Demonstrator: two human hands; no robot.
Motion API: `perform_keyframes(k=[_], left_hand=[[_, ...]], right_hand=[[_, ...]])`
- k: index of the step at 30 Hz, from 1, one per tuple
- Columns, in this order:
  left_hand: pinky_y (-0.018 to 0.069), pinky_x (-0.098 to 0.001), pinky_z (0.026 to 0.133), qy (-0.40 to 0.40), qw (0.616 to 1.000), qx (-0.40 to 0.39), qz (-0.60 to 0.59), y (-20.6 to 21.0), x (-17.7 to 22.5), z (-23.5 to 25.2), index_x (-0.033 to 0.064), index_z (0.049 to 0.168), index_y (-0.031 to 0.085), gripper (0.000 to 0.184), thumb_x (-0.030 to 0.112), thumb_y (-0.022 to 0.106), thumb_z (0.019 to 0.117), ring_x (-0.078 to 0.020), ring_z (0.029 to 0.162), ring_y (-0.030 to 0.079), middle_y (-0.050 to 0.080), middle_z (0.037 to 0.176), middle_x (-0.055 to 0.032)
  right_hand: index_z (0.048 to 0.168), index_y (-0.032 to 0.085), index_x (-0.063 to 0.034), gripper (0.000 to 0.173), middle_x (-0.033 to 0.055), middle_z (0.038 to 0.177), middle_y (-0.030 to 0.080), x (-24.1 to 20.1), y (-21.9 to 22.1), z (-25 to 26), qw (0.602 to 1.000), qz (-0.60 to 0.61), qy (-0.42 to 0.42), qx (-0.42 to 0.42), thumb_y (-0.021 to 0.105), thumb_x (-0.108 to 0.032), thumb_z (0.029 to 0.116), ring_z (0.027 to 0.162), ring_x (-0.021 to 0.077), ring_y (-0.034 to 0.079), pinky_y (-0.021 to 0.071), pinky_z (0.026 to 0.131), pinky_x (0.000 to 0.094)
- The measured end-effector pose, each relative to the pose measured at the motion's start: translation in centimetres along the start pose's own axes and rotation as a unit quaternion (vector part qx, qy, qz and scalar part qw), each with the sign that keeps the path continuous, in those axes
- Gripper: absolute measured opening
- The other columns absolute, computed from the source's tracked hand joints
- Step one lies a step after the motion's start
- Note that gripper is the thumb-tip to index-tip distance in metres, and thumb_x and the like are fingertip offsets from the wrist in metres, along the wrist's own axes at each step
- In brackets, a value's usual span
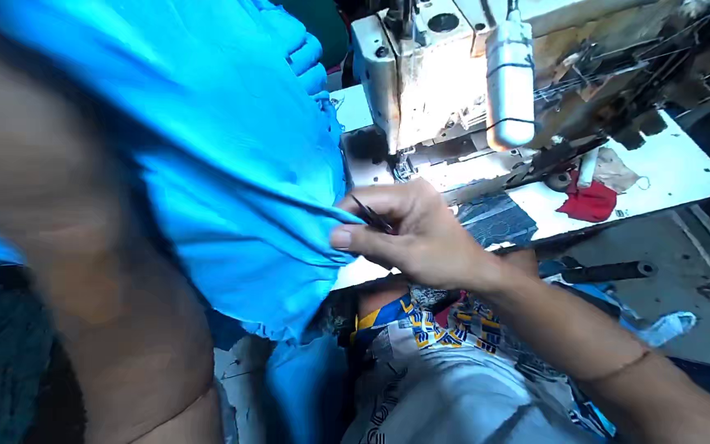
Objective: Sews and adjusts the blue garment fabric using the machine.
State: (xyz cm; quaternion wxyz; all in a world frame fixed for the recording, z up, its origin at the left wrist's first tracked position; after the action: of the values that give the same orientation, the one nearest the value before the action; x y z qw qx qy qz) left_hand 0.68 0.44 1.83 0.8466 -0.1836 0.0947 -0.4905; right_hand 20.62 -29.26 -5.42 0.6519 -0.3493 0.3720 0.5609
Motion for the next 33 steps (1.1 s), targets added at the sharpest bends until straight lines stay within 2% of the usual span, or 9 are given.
perform_keyframes(k=[2,4,7,9,12,16,19,25,33], left_hand=[[0.0491,-0.0546,0.099,-0.037,0.965,-0.257,-0.026,1.3,9.5,0.7,0.0024,0.121,0.065,0.028,0.018,0.059,0.0985,-0.0318,0.113,0.064,0.068,0.118,-0.018],[0.0509,-0.0711,0.087,0.005,0.887,-0.446,-0.122,4.4,12.5,-1.5,0.0025,0.117,0.069,0.03,0.008,0.076,0.088,-0.0438,0.101,0.067,0.069,0.107,-0.0235],[0.058,-0.0468,0.069,-0.006,0.794,-0.572,-0.205,7.9,11.9,-6.1,0.0203,0.115,0.073,0.035,0.026,0.086,0.0826,-0.0168,0.074,0.068,0.072,0.084,-0.001],[0.0496,-0.0317,0.056,-0.036,0.783,-0.559,-0.271,7.9,12.4,-6.7,0.0266,0.122,0.071,0.042,0.026,0.085,0.0822,-0.0082,0.059,0.056,0.063,0.071,0.0049],[0.0583,-0.0286,0.07,-0.015,0.803,-0.521,-0.29,7.3,14.0,-5.8,0.0287,0.133,0.069,0.049,0.024,0.082,0.0865,-0.0039,0.074,0.067,0.075,0.094,0.0049],[0.0603,-0.0226,0.078,0.033,0.82,-0.494,-0.287,6.8,15.1,-4.8,0.0235,0.112,0.078,0.02,0.031,0.073,0.0939,0.0025,0.088,0.07,0.076,0.103,0.0104],[0.0585,-0.0224,0.075,0.012,0.81,-0.506,-0.296,6.3,15.6,-4.7,0.021,0.106,0.077,0.016,0.031,0.071,0.0954,0.0007,0.085,0.068,0.074,0.099,0.0101],[0.057,-0.0216,0.061,-0.114,0.721,-0.535,-0.425,5.2,17.0,-4.9,0.0125,0.125,0.067,0.027,0.013,0.064,0.099,-0.0092,0.069,0.067,0.073,0.087,-0.0017],[0.0541,-0.0194,0.059,-0.138,0.711,-0.51,-0.463,4.1,13.9,-6.1,0.0098,0.115,0.071,0.019,0.013,0.067,0.0966,-0.0077,0.067,0.063,0.071,0.085,-0.0012]], right_hand=[[0.094,0.069,-0.0035,0.018,0.0036,0.066,0.058,5.5,-1.6,-3.9,0.991,0.023,0.12,0.062,0.064,-0.018,0.1021,0.052,0.0089,0.05,0.0417,0.046,0.0234],[0.095,0.073,-0.006,0.021,0.0033,0.074,0.067,10.0,-3.3,-7.4,0.972,-0.023,0.197,0.128,0.065,-0.024,0.1016,0.062,0.0103,0.06,0.0517,0.057,0.0273],[0.088,0.071,-0.0051,0.023,0.0025,0.071,0.065,13.6,-5.4,-10.4,0.951,-0.088,0.226,0.189,0.065,-0.023,0.101,0.064,0.01,0.062,0.0531,0.062,0.0295],[0.095,0.072,-0.008,0.019,0.0017,0.077,0.067,14.0,-6.2,-10.9,0.942,-0.14,0.245,0.184,0.066,-0.025,0.1,0.067,0.0101,0.062,0.0543,0.066,0.0312],[0.114,0.071,-0.0164,0.019,0.0007,0.087,0.072,13.1,-6.3,-10.5,0.914,-0.304,0.222,0.149,0.068,-0.026,0.0975,0.074,0.0143,0.067,0.0579,0.069,0.0412],[0.127,0.068,-0.0082,0.039,0.0103,0.108,0.069,12.2,-5.3,-9.3,0.85,-0.496,0.082,0.153,0.072,-0.019,0.0897,0.076,0.026,0.07,0.0569,0.057,0.0468],[0.121,0.07,-0.0073,0.032,0.0103,0.104,0.068,12.0,-4.2,-8.4,0.838,-0.52,0.015,0.167,0.07,-0.024,0.0934,0.07,0.024,0.067,0.0536,0.052,0.0412],[0.113,0.073,-0.0094,0.024,0.0077,0.09,0.065,12.8,-2.5,-6.8,0.821,-0.53,-0.052,0.208,0.071,-0.019,0.0911,0.065,0.0214,0.064,0.0484,0.048,0.0372],[0.098,0.073,-0.0069,0.007,0.003,0.098,0.07,11.9,-4.7,-7.1,0.973,-0.132,0.042,0.185,0.071,-0.013,0.0971,0.086,0.0102,0.068,0.0605,0.077,0.0289]])
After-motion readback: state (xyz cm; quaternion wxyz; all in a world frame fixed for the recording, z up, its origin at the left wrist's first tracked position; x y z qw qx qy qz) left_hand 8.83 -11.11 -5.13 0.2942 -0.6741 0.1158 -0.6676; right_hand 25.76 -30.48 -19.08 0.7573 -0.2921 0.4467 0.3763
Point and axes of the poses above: each hand's wrist, its own z-axis towards the middle knuckle, its own y-axis out of the palm, x = y × z, the point moved 2 cm from there along z, towards the middle knuckle
